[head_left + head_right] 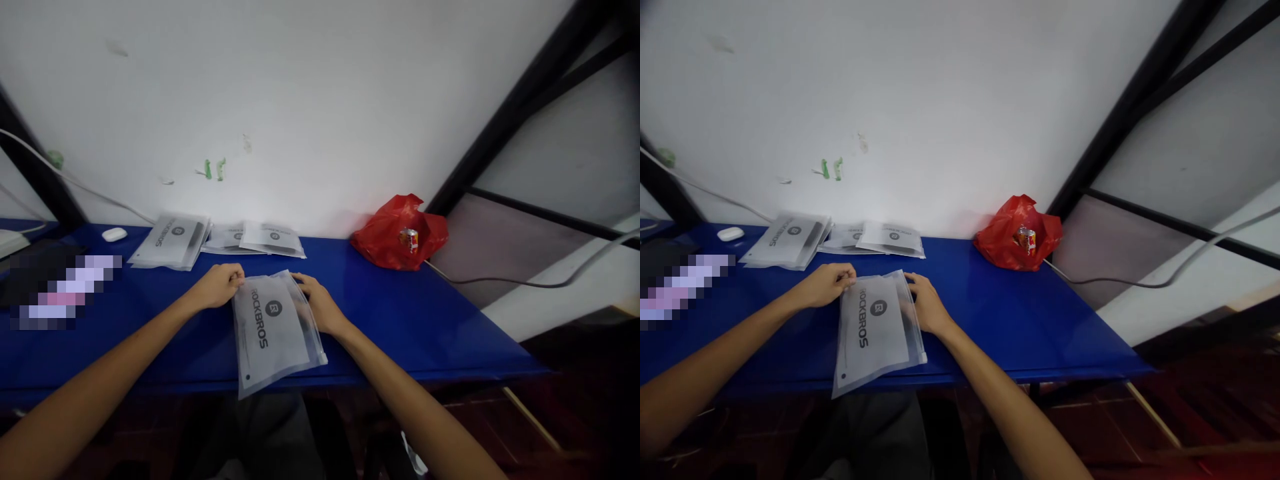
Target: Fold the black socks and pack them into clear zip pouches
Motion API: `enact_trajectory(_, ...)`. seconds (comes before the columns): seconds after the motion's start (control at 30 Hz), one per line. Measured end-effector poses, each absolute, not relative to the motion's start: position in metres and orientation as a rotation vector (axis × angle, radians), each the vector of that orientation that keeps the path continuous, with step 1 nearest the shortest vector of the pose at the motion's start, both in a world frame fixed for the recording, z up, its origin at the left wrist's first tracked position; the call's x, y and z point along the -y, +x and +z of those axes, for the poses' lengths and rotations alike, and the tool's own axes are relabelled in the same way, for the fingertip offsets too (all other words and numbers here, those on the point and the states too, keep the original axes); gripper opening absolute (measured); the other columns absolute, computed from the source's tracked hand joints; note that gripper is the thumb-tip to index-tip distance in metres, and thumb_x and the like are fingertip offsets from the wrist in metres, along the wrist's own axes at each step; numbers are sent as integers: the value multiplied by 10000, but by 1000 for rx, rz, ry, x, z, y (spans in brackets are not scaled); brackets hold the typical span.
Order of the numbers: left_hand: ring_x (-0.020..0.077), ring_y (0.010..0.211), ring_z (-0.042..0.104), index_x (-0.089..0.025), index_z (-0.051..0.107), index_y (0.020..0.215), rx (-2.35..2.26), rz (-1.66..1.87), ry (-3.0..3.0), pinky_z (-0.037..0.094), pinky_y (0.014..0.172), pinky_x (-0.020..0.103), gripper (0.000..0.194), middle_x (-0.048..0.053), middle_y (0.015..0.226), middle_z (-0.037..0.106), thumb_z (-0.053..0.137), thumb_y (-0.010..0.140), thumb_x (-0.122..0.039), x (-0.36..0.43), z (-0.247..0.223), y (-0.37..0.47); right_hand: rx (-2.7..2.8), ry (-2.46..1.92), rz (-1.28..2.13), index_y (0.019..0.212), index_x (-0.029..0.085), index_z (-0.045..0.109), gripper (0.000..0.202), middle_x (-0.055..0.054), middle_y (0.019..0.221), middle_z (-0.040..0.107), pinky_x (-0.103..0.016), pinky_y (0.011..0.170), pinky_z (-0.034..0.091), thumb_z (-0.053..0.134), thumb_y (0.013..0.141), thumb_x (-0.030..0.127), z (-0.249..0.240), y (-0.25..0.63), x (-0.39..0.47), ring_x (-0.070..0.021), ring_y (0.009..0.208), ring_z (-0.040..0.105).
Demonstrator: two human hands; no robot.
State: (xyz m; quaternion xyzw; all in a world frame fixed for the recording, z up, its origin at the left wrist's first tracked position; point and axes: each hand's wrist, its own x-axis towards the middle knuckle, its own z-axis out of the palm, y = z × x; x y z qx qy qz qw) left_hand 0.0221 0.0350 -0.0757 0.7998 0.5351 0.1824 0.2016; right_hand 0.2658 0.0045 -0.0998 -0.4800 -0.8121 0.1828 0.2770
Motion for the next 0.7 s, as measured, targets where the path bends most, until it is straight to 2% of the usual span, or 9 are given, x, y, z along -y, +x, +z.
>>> enact_trajectory(0.13, 133, 576, 508, -187, 568, 727, -1575, 641, 2269, 351, 583, 252, 183, -4, 628, 587, 413, 796, -257, -25, -61, 10, 2022, -1465, 449, 735, 172, 655, 38, -121, 1291, 553, -433, 1005, 384, 654, 729, 209, -97, 275, -5, -258, 1199, 497)
enact_trajectory(0.27, 159, 680, 552, -186, 584, 747, -1706, 646, 2300, 388, 647, 262, 209, 9, 710, 625, 408, 799, -286, -33, -38, -23, 1964, -1542, 391, 674, 182, 581, 78, -110, 1285, 560, -445, 1013, 369, 631, 732, 170, -97, 281, -4, -250, 1192, 501)
enact_trajectory(0.37, 172, 735, 562, -174, 606, 777, -1788, 511, 2272, 408, 698, 275, 217, 12, 762, 646, 422, 799, -287, -53, -21, -58, 1932, -1561, 373, 653, 184, 562, 104, -105, 1288, 558, -441, 1011, 370, 619, 737, 164, -97, 282, -5, -250, 1203, 488)
enact_trajectory(0.47, 175, 824, 567, -150, 617, 809, -1794, 535, 2252, 414, 771, 273, 219, 17, 848, 663, 428, 805, -261, -79, -10, -87, 1902, -1576, 337, 654, 185, 569, 101, -100, 1275, 568, -450, 1002, 377, 622, 738, 175, -99, 280, -5, -255, 1199, 489)
enact_trajectory(0.57, 201, 835, 582, -154, 639, 832, -1957, 459, 2234, 425, 778, 297, 205, 48, 861, 667, 452, 809, -233, -100, -7, -99, 1891, -1593, 298, 646, 186, 582, 108, -101, 1252, 584, -454, 977, 401, 638, 737, 202, -101, 277, -5, -263, 1171, 510)
enact_trajectory(0.7, 307, 991, 559, -124, 638, 958, -2359, 440, 2371, 444, 804, 402, 250, 153, 1025, 619, 438, 821, -183, -99, -14, -77, 1868, -1596, 251, 717, 185, 625, 95, -112, 1205, 608, -439, 958, 426, 624, 769, 264, -104, 274, -3, -254, 1112, 557)
